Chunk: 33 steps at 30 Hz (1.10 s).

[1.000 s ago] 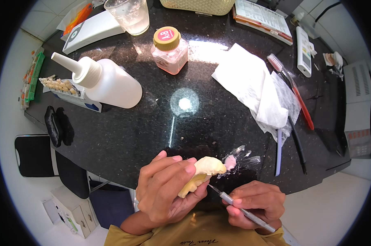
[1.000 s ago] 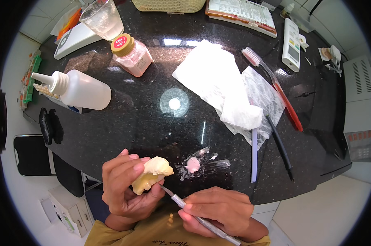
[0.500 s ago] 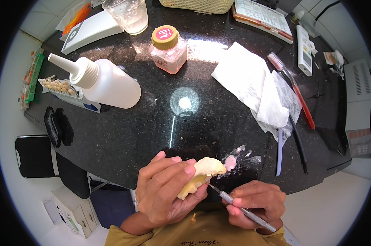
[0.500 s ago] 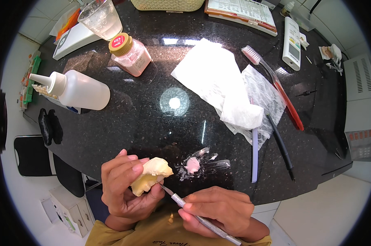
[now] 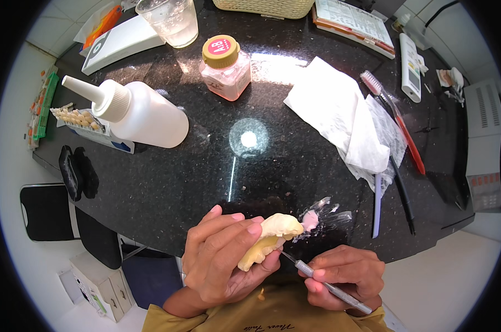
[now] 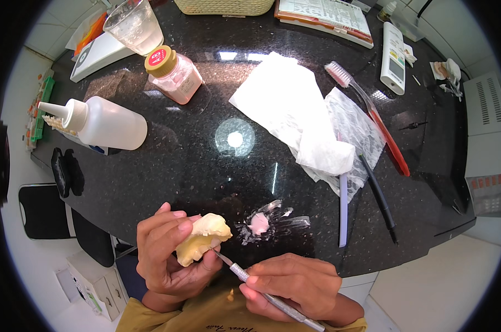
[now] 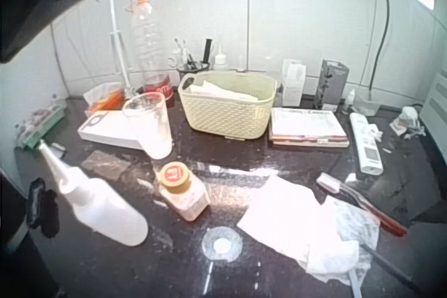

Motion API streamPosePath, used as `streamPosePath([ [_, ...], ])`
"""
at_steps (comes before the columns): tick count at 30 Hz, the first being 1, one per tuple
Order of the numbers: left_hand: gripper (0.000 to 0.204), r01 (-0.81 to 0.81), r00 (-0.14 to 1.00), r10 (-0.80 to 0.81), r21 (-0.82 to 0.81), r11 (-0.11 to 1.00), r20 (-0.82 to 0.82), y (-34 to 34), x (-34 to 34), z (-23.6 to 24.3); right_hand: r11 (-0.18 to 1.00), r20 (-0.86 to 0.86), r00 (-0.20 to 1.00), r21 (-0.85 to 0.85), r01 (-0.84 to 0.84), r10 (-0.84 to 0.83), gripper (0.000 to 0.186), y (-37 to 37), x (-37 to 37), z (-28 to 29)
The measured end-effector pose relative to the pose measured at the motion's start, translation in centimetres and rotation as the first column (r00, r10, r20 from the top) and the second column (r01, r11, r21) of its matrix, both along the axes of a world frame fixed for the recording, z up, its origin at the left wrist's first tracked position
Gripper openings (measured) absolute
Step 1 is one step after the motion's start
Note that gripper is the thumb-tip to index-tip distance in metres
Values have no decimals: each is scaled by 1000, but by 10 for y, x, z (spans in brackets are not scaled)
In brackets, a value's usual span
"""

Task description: The person applies a pink paste to a dental bridge using a thin brush, then uses a metal tool to refine the edges of the paste, and wipes the bridge with a white cloth.

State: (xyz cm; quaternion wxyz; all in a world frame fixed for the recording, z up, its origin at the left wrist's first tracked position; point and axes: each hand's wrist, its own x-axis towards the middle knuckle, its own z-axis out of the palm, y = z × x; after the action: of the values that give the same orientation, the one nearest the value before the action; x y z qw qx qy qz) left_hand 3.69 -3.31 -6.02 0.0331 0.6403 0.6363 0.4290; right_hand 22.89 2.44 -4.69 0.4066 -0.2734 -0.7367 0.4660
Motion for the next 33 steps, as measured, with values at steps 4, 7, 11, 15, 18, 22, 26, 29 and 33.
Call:
streamPosePath([
  [4, 49, -1, 1000, 1, -16, 1000, -19, -1, 0, -1, 1000, 25, 1000, 5, -1, 1, 28, 2, 1, 0],
  [7, 51, -13, 1000, 13, -8, 1000, 0, 0, 1, 0, 1000, 2, 1000, 21, 1, -1, 29, 1, 1, 0],
  [11, 50, -22, 1000, 22, -6, 1000, 3, -1, 2, -1, 1000, 2, 1000, 12, 12, -12, 28, 0, 1, 0],
  [15, 49, -25, 1000, 25, -3, 1000, 9, 0, 2, -1, 1000, 4, 1000, 11, 10, -10, 27, 1, 1, -1],
  [18, 49, -24, 1000, 24, -2, 1000, 9, 0, 2, 0, 1000, 7, 1000, 19, 13, -13, 27, 1, 1, 0],
  [22, 50, -16, 1000, 16, -10, 1000, 5, 0, 1, 1, 1000, -25, 1000, 18, 13, -12, 29, 0, 1, -1],
  [26, 52, -11, 1000, 11, 2, 1000, 3, 0, 1, 1, 1000, -8, 1000, 20, 2, -2, 29, 0, 1, -1],
  [29, 53, -5, 1000, 5, 8, 1000, 1, 0, 0, 0, 1000, 4, 1000, 21, 5, -5, 29, 1, 0, -1],
  [33, 52, 9, 1000, -9, 1, 1000, -15, 0, -1, 2, 1000, 19, 1000, -5, 8, -8, 28, 1, 0, 1],
])
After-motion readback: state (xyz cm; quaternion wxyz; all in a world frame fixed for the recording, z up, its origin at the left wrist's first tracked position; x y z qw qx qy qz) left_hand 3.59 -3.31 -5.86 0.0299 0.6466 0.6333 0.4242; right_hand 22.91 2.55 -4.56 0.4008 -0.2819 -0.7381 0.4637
